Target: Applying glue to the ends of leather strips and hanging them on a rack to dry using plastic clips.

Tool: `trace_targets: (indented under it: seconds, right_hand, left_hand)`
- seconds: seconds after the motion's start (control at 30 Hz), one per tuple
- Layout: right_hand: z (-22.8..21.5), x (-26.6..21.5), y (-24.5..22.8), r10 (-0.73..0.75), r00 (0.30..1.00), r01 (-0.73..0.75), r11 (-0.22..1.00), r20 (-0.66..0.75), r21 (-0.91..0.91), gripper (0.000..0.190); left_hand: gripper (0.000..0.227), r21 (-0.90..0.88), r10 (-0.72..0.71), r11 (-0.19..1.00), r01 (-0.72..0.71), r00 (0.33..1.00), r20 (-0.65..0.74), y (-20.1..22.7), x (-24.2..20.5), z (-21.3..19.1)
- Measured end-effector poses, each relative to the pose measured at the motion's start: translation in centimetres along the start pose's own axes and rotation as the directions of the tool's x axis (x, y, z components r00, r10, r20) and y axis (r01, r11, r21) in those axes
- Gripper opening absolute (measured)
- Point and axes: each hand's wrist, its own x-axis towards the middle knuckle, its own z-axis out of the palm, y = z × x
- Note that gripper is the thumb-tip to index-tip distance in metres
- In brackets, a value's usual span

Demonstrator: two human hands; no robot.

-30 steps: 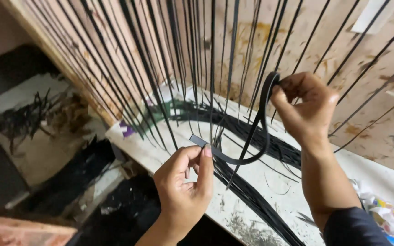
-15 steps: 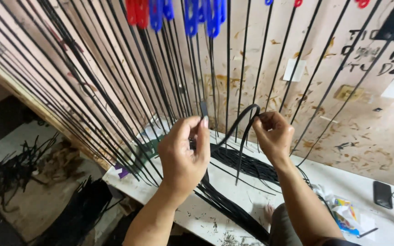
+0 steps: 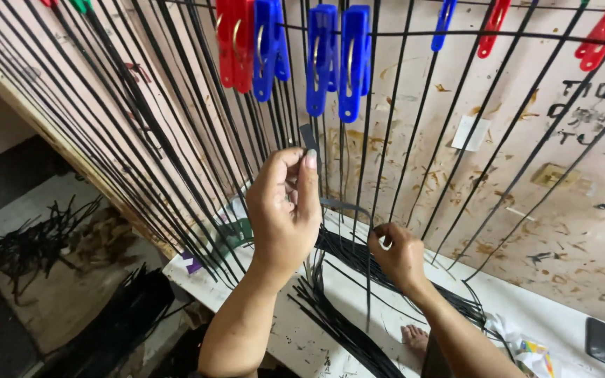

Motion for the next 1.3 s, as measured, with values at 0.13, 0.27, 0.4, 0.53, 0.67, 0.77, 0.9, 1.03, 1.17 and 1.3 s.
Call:
trace_targets:
  seconds: [0.13, 0.27, 0.4, 0.53, 0.67, 0.77, 0.9, 1.03, 1.17, 1.3]
  right_hand:
    - [1.5, -2.3, 1.2, -0.044, 0.996, 0.046, 0.998, 0.072, -0.030, 0.010]
    - [0.6, -3.5, 0.4, -0.118, 0.985, 0.118, 0.993, 0.125, 0.005, 0.011]
    - [-0.2, -4.1, 1.3, -0.179, 0.979, 0.184, 0.982, 0.102, -0.039, 0.011]
    - [-1.9, -4.3, 2.4, -0.220, 0.966, 0.233, 0.969, 0.133, -0.086, 0.008]
    - [-4.0, -2.3, 5.2, -0.204, 0.971, 0.223, 0.962, 0.128, -0.159, 0.012]
    - [-8.9, 4.2, 5.6, -0.280, 0.960, 0.272, 0.919, 0.012, -0.287, 0.018]
    - [-13.7, 14.5, 7.0, -0.347, 0.933, 0.293, 0.885, -0.091, -0.363, 0.032]
    - [-17.3, 24.4, 5.7, -0.620, 0.762, 0.468, 0.727, -0.187, -0.502, 0.020]
    - [-20.5, 31.1, -1.3, -0.732, 0.677, 0.581, 0.594, -0.075, -0.556, 0.036]
    - [-21.4, 37.1, -4.0, -0.899, 0.430, 0.594, 0.350, -0.082, -0.724, 0.050]
  left_hand:
    - [0.014, -0.072, -0.033, 0.997, 0.036, 0.999, 0.035, -0.7, 0.5, 0.7]
    - [0.016, -0.115, -0.029, 0.993, 0.036, 0.998, 0.061, -1.8, 1.6, 2.2]
    - [0.015, -0.188, -0.047, 0.980, 0.068, 0.992, 0.117, -2.8, 2.4, 3.8]
    - [0.012, -0.244, -0.058, 0.966, 0.084, 0.992, 0.110, -3.1, 3.3, 5.1]
    - [0.018, -0.237, -0.046, 0.969, 0.072, 0.992, 0.116, -4.2, 3.7, 6.3]
    - [0.018, -0.256, -0.048, 0.963, 0.080, 0.991, 0.128, -5.3, 4.0, 7.7]
    - [0.018, -0.274, -0.042, 0.958, 0.081, 0.989, 0.144, -6.7, 4.5, 9.4]
    - [0.017, -0.285, -0.022, 0.956, 0.069, 0.986, 0.165, -7.8, 5.1, 11.2]
    - [0.022, -0.279, -0.026, 0.953, 0.119, 0.949, 0.315, -7.7, 5.8, 12.2]
    - [0.020, -0.299, -0.010, 0.948, 0.109, 0.949, 0.314, -9.5, 6.5, 14.7]
